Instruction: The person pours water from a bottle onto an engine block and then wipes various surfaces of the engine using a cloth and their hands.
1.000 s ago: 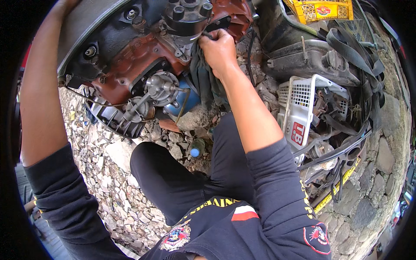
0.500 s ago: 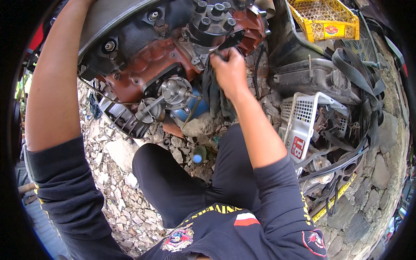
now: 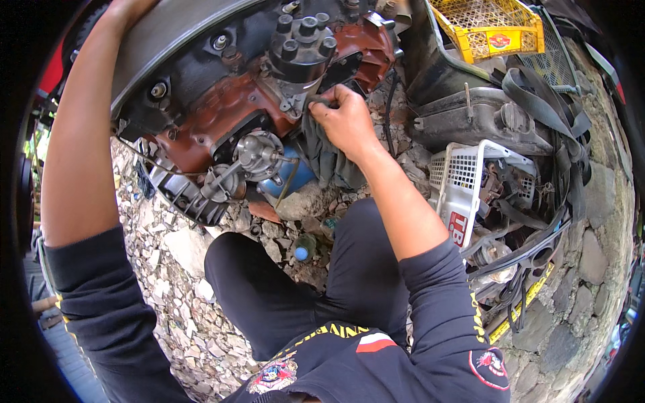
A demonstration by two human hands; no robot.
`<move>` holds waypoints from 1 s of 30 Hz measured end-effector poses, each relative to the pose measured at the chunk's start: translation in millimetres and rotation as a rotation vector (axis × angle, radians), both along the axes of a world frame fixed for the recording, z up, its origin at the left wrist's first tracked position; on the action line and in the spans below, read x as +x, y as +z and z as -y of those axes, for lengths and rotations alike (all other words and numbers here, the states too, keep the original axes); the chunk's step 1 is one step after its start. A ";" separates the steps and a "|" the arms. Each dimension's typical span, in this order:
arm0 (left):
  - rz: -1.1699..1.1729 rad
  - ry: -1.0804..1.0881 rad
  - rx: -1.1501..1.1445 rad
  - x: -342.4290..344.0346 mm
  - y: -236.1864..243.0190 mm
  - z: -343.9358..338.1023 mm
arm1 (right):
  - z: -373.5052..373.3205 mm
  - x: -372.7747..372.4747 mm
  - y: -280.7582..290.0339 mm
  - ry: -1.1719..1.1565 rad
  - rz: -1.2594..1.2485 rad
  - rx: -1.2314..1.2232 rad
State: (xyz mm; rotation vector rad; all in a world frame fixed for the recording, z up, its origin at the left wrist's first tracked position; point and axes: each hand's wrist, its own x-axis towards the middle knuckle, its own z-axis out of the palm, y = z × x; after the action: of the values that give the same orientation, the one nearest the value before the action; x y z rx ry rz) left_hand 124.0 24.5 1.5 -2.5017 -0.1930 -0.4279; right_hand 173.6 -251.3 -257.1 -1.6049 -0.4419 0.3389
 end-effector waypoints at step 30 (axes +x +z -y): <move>0.204 0.154 -0.687 18.6 -1.5 -25.2 | -29.2 17.7 -36.0 -0.451 0.129 0.219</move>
State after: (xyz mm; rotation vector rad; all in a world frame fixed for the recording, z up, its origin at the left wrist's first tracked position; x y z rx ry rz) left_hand 142.6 49.7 0.0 -3.0696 -0.7126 -0.6344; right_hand 191.2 -222.0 -293.1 -1.4659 -0.1957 -0.1519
